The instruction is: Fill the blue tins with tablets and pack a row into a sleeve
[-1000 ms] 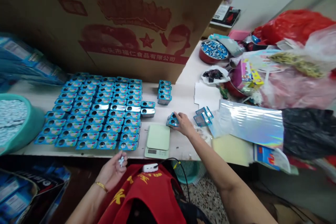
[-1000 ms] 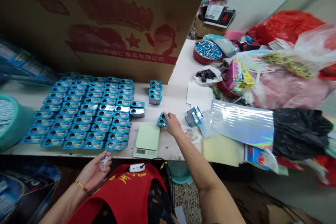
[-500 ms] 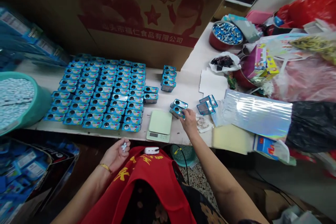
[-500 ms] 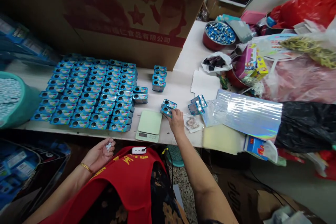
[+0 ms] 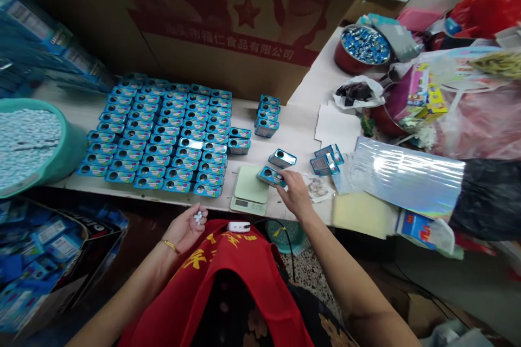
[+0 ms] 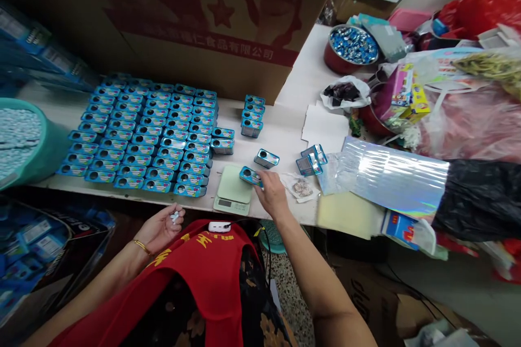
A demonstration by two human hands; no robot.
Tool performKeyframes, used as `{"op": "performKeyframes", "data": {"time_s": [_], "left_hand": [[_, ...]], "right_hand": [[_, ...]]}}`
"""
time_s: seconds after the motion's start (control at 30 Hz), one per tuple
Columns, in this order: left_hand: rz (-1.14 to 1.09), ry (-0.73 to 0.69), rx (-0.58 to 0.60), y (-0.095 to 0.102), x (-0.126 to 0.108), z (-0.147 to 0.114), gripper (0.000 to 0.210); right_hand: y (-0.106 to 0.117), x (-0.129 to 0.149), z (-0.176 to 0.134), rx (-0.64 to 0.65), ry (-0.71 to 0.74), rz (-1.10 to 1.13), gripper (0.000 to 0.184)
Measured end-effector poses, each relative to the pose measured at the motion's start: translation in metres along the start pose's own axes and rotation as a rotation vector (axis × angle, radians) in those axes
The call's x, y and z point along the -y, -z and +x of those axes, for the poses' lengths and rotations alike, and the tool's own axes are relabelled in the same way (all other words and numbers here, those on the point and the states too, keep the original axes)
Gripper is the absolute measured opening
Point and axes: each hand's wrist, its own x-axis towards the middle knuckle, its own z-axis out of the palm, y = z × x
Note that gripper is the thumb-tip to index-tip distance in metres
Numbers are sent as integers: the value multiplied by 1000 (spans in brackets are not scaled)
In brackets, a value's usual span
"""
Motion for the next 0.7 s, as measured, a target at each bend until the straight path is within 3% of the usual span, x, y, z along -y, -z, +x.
{"op": "performKeyframes", "data": {"time_s": [0.17,0.27,0.43,0.7], "left_hand": [[-19,0,-52,-6,2,-1,13],[-61,-13,-74,0,2,0,14],[-77,-43,-74,16,1,2,20],[-56,-73,-48,2,-3,-2,40]], "right_hand": [[-23,15,2,87,45,16,43],[-19,5,-8,1,-49,52,47],[-5,-16,-26,-169,-231,148,35],[-5,-17,-25,-235,-234,142,28]]}}
